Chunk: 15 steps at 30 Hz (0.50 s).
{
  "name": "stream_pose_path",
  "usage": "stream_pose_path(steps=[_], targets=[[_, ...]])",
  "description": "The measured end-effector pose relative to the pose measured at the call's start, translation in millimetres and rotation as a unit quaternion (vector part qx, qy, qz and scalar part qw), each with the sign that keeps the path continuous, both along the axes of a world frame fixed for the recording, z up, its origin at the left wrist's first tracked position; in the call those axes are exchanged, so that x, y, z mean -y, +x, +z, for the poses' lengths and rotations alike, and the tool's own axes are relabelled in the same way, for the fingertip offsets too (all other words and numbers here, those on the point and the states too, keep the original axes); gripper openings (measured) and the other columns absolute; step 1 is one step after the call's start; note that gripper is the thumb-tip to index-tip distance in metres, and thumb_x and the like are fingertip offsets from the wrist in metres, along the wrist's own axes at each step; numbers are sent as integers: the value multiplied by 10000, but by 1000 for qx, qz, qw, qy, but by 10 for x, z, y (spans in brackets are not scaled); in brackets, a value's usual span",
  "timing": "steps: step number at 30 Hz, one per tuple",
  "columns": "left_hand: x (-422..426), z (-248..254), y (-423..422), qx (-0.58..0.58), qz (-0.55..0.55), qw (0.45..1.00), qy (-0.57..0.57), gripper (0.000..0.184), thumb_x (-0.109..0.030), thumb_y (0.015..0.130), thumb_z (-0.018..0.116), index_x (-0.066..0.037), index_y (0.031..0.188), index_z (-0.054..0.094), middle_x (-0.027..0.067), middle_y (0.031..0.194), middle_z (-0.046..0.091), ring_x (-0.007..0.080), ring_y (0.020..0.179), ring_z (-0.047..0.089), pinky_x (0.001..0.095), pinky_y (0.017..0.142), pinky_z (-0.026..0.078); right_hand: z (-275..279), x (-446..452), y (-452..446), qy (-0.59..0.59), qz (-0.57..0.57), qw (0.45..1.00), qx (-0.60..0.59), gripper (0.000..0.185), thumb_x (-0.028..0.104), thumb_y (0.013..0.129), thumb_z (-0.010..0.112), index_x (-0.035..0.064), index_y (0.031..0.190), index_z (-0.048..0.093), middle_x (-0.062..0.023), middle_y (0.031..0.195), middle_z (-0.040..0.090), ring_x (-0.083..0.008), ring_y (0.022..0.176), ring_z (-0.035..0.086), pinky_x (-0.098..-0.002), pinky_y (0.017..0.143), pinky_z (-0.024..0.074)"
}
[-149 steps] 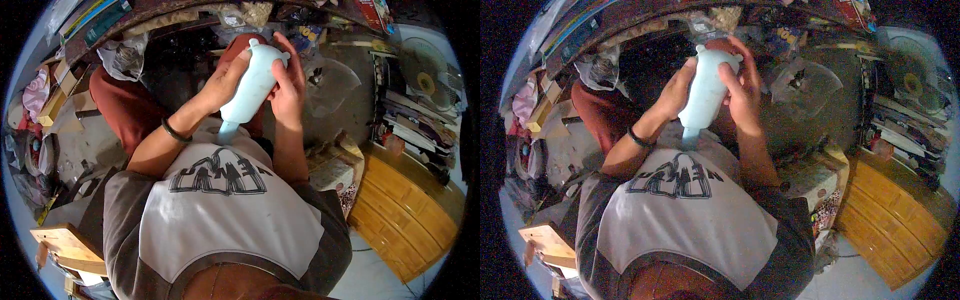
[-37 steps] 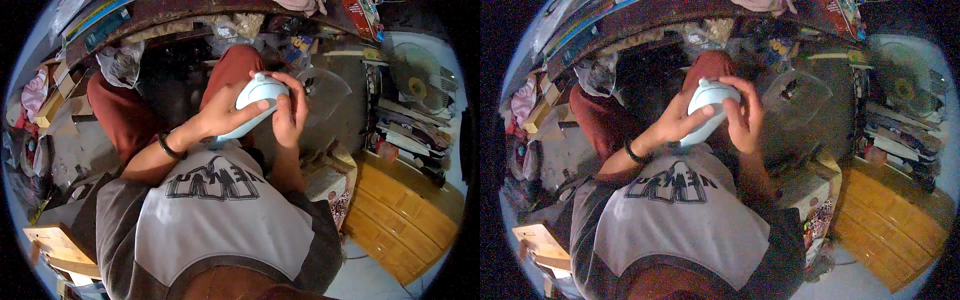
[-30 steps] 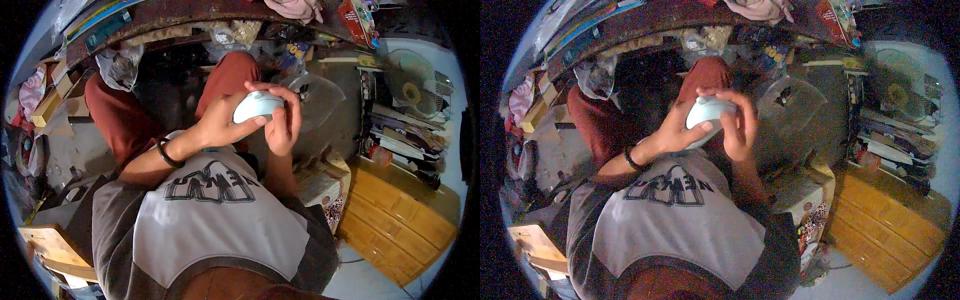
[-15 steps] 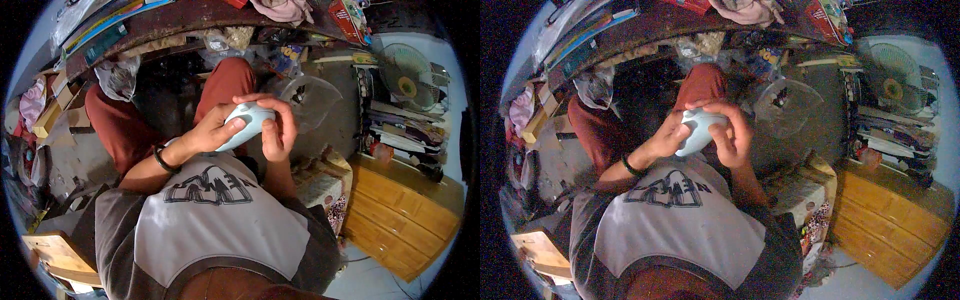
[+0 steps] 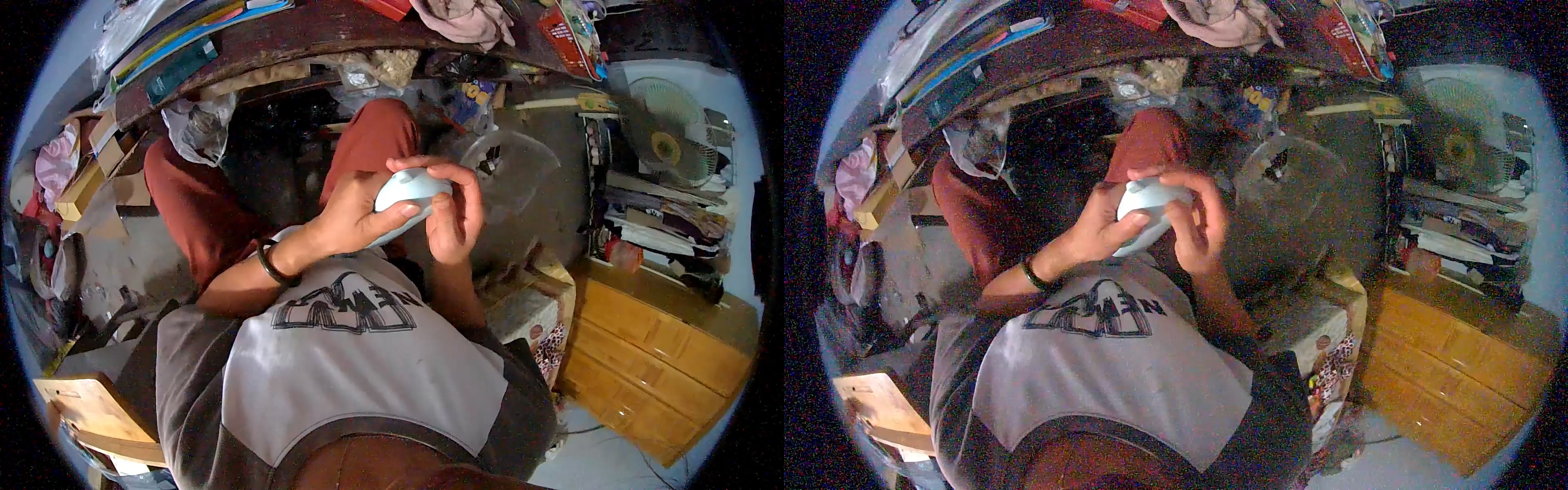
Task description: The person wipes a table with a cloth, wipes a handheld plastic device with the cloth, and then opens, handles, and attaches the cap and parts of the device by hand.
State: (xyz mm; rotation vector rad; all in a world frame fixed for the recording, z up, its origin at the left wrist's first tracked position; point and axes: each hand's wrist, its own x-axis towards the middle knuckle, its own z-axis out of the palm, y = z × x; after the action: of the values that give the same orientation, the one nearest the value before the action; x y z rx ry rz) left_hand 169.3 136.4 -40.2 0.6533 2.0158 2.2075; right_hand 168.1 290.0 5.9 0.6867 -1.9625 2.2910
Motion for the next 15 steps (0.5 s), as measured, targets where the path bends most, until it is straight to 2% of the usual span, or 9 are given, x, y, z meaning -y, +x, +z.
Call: stream_pose_path(steps=[5, 8, 9, 12, 13, 14, 15], targets=[[-43, 22, -35, -9, 26, 1000, -3, 445, -421, 888, 589, 23, 893, 623, 173, 661, 599, 289, 596, 619, 368, 574, 480, -170, -53, 40, 15, -85, 995, 41, 240, 14, 878, 512, -21, 1115, 519, -187, 1073, 623, -243, 1006, 597, -368, 908, 450], [-18, 78, -56, 80, 10, 997, 9, 431, -406, 901, 580, 23, 909, 624, 161, 657, 608, 236, 594, 617, 355, 575, 485, -208, -25, 14, 50, -139, 988, 39, 240, 37, 867, 565, -6, 1103, 552, -142, 1030, 632, -207, 963, 597, -345, 870, 456], [-17, 119, -43, 115, 24, 993, 21, 385, -362, 910, 593, 20, 943, 628, 117, 693, 634, 152, 637, 606, 329, 602, 494, -203, 3, 4, 61, -156, 985, 33, 241, 45, 863, 584, 0, 1099, 564, -127, 1017, 635, -194, 950, 597, -337, 857, 458], [12, 74, -40, 97, 65, 993, 26, 350, -325, 910, 614, 16, 981, 632, 68, 788, 657, 104, 724, 592, 299, 653, 499, -64, 176, 24, 176, -206, 963, 12, 253, 86, 856, 639, 16, 1092, 581, -108, 1015, 644, -177, 925, 610, -323, 827, 472], [52, -27, -50, 122, 35, 987, 96, 352, -316, 904, 633, 18, 1016, 627, 42, 878, 658, 91, 806, 578, 289, 705, 495, 1, 217, 26, 211, -193, 957, -46, 248, 35, 872, 637, -17, 1104, 565, -107, 1039, 640, -145, 972, 590, -279, 842, 467], [107, -146, -82, 105, 16, 990, 91, 413, -380, 913, 609, 10, 1049, 624, 44, 904, 659, 99, 829, 580, 284, 727, 489, -2, 273, 3, 184, -173, 965, -69, 319, 83, 861, 670, -11, 1140, 547, -109, 1054, 631, -165, 979, 589, -294, 863, 459], [137, -244, -105, 102, 8, 987, 126, 440, -407, 923, 581, 10, 1057, 624, 51, 915, 660, 104, 831, 582, 284, 735, 487, 17, 347, 2, 148, -159, 976, -30, 408, 128, 845, 701, 2, 1189, 522, -121, 1081, 629, -188, 982, 605, -316, 865, 472]])
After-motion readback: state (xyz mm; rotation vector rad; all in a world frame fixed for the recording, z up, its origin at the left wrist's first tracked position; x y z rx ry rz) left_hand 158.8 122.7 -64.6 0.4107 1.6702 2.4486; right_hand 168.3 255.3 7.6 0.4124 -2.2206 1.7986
